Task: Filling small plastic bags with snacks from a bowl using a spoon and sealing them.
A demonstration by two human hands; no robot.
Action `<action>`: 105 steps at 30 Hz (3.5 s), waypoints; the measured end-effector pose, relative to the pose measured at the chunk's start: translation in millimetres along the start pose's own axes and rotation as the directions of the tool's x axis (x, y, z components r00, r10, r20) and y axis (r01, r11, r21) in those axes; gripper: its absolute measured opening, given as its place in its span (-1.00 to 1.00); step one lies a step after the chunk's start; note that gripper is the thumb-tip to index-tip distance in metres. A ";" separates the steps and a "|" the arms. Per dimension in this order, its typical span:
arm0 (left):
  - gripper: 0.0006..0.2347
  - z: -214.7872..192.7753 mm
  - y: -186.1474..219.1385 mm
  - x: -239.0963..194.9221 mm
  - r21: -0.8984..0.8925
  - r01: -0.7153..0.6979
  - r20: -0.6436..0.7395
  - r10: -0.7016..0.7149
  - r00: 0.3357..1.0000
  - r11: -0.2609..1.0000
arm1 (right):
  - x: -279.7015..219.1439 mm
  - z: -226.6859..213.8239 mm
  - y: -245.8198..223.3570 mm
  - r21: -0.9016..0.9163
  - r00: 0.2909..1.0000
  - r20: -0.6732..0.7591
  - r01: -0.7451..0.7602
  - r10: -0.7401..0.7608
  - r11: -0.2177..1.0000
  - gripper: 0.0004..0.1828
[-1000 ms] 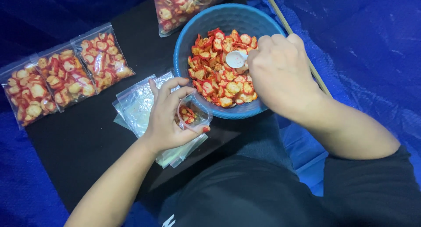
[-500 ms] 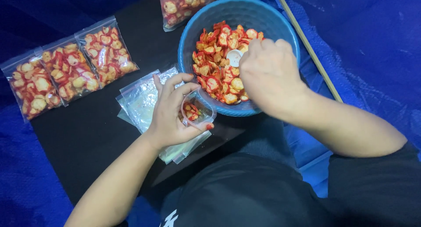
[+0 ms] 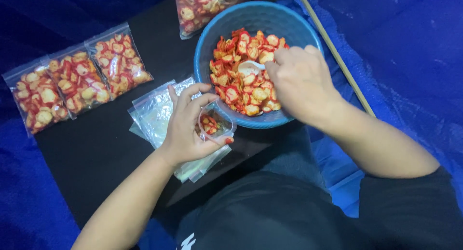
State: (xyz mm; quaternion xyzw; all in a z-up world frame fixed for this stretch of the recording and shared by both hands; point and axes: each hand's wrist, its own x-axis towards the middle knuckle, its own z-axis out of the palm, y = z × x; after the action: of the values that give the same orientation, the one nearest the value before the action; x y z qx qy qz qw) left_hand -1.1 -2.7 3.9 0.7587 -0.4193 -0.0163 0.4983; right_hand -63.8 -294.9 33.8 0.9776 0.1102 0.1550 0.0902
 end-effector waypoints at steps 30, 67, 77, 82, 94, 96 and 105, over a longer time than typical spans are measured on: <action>-0.38 -4.4 4.7 -3.6 0.023 -0.024 0.056 0.023 0.998 0.999 | -18.9 -101.1 -35.6 0.496 0.973 -0.230 0.109 0.010 0.861 -0.78; -0.37 -2.1 3.6 2.5 -0.020 -0.003 -0.026 0.002 1.000 1.000 | -33.1 -9.9 -10.3 0.572 0.890 -0.261 -0.168 0.373 0.803 -0.83; -0.37 -1.4 4.2 1.5 0.007 0.005 -0.017 -0.005 1.000 1.000 | -34.1 -11.0 -12.0 0.565 0.893 -0.246 -0.184 0.377 0.804 -0.81; -0.37 -2.1 3.3 0.9 0.017 -0.006 -0.012 0.006 1.000 1.000 | -33.8 -10.7 -12.1 0.561 0.899 -0.234 -0.186 0.370 0.807 -0.82; -0.37 -2.4 5.0 2.4 0.030 0.008 -0.004 -0.008 1.000 1.000 | -35.2 -14.1 -14.3 0.557 0.902 -0.220 -0.197 0.372 0.807 -0.81; -0.37 -2.9 6.0 3.6 0.020 0.008 -0.003 -0.008 1.000 1.000 | -35.5 -13.9 -14.2 0.551 0.902 -0.211 -0.208 0.376 0.808 -0.80; -0.38 -3.4 5.6 2.2 0.021 0.013 -0.008 -0.013 1.000 1.000 | -30.6 -20.7 -14.0 0.492 0.920 -0.206 -0.196 0.333 0.848 -0.81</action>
State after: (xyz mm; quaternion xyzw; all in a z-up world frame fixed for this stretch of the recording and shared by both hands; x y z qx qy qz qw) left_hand -1.6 -2.5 10.8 0.7667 -0.4125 -0.0119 0.4919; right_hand -101.5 -286.0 41.6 0.9439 0.0185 0.2735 -0.1843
